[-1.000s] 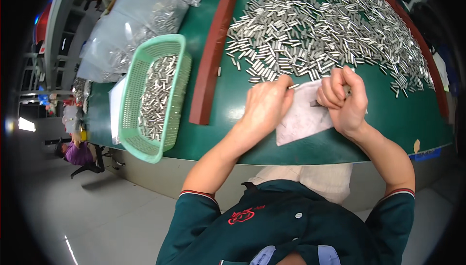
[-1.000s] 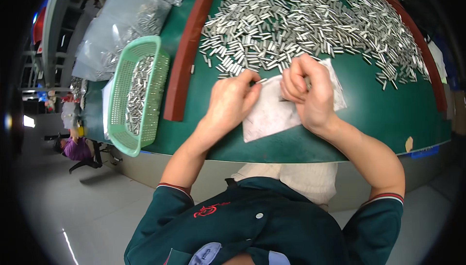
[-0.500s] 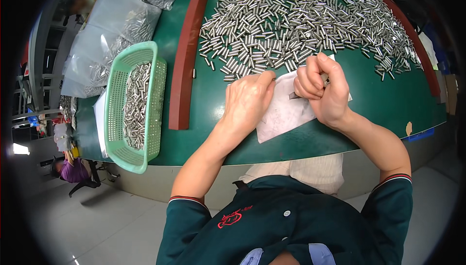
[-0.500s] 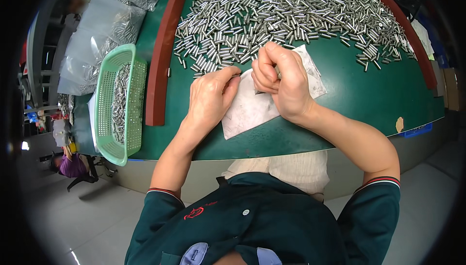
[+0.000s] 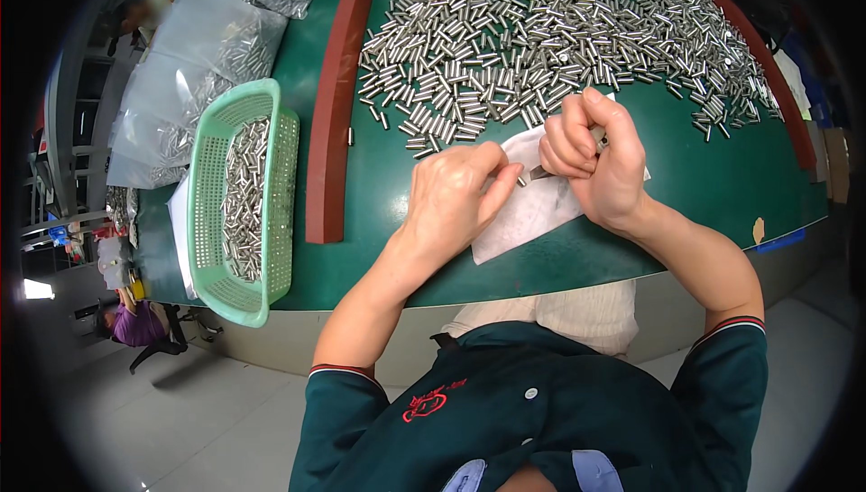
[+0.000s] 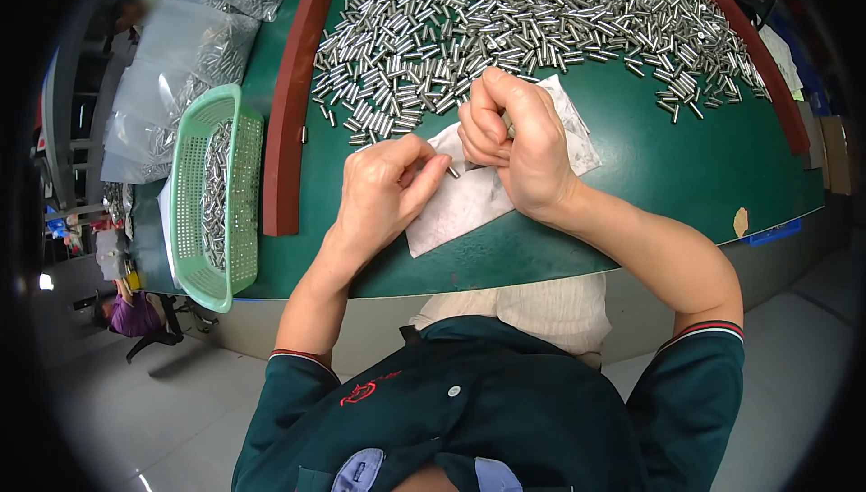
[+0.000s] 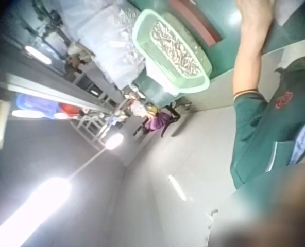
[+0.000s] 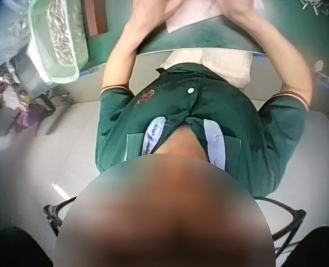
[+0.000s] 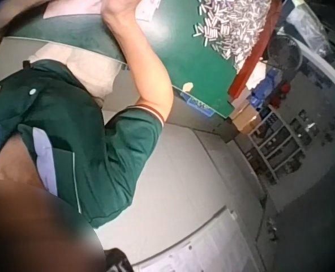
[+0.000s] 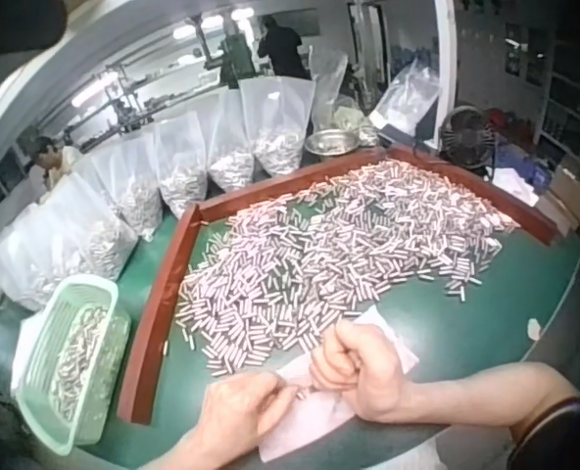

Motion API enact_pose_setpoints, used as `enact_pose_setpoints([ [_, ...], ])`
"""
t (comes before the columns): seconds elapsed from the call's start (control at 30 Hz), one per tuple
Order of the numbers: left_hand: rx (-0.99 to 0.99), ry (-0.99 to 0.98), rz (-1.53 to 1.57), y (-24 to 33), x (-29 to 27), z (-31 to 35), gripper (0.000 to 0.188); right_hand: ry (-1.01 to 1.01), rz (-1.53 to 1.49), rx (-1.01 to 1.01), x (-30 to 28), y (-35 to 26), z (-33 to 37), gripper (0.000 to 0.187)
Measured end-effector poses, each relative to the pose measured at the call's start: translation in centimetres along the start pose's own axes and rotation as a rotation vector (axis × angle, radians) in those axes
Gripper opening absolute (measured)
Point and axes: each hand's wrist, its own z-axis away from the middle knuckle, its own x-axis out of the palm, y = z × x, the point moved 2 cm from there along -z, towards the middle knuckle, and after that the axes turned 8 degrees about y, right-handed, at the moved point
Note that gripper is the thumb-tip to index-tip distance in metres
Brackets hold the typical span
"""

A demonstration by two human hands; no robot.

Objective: Processing small cylindrical metal components using a handheld scraper tool at a manufacturing workbench.

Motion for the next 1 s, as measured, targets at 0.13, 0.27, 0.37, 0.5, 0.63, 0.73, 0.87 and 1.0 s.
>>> enact_pose_setpoints([
  [0.13, -0.026, -0.090, 0.053, 0.60, -0.34, -0.06, 0.012, 0.008, -0.013, 0.001, -0.13, 0.19, -0.10, 0.043],
  [0.27, -0.029, -0.119, 0.018, 0.45, -0.01, 0.09, 0.012, -0.030, -0.099, -0.035, -0.26, 0.04, 0.01, 0.041],
  [0.37, -0.048, -0.135, 0.015, 0.13, 0.02, 0.25, 0.013, -0.009, -0.099, -0.033, -0.16, -0.34, 0.10, 0.042],
  [0.5, -0.046, -0.144, 0.004, 0.37, 0.02, 0.15, 0.013, 0.009, -0.116, -0.021, -0.03, -0.10, 0.31, 0.042],
  [0.63, -0.055, -0.146, 0.014, 0.29, 0.09, 0.21, 0.013, 0.002, -0.088, -0.003, -0.17, 0.26, 0.21, 0.043],
  [0.73, -0.053, -0.147, 0.008, 0.31, 0.08, 0.20, 0.012, 0.007, -0.088, -0.004, -0.15, 0.29, 0.24, 0.043],
  [0.87, -0.059, -0.152, 0.018, 0.40, 0.05, 0.15, 0.013, 0.003, -0.090, -0.011, -0.11, 0.31, 0.27, 0.042],
  [1.0, -0.065, -0.155, 0.028, 0.42, 0.08, 0.14, 0.014, -0.036, -0.165, -0.057, -0.14, 0.32, 0.34, 0.041],
])
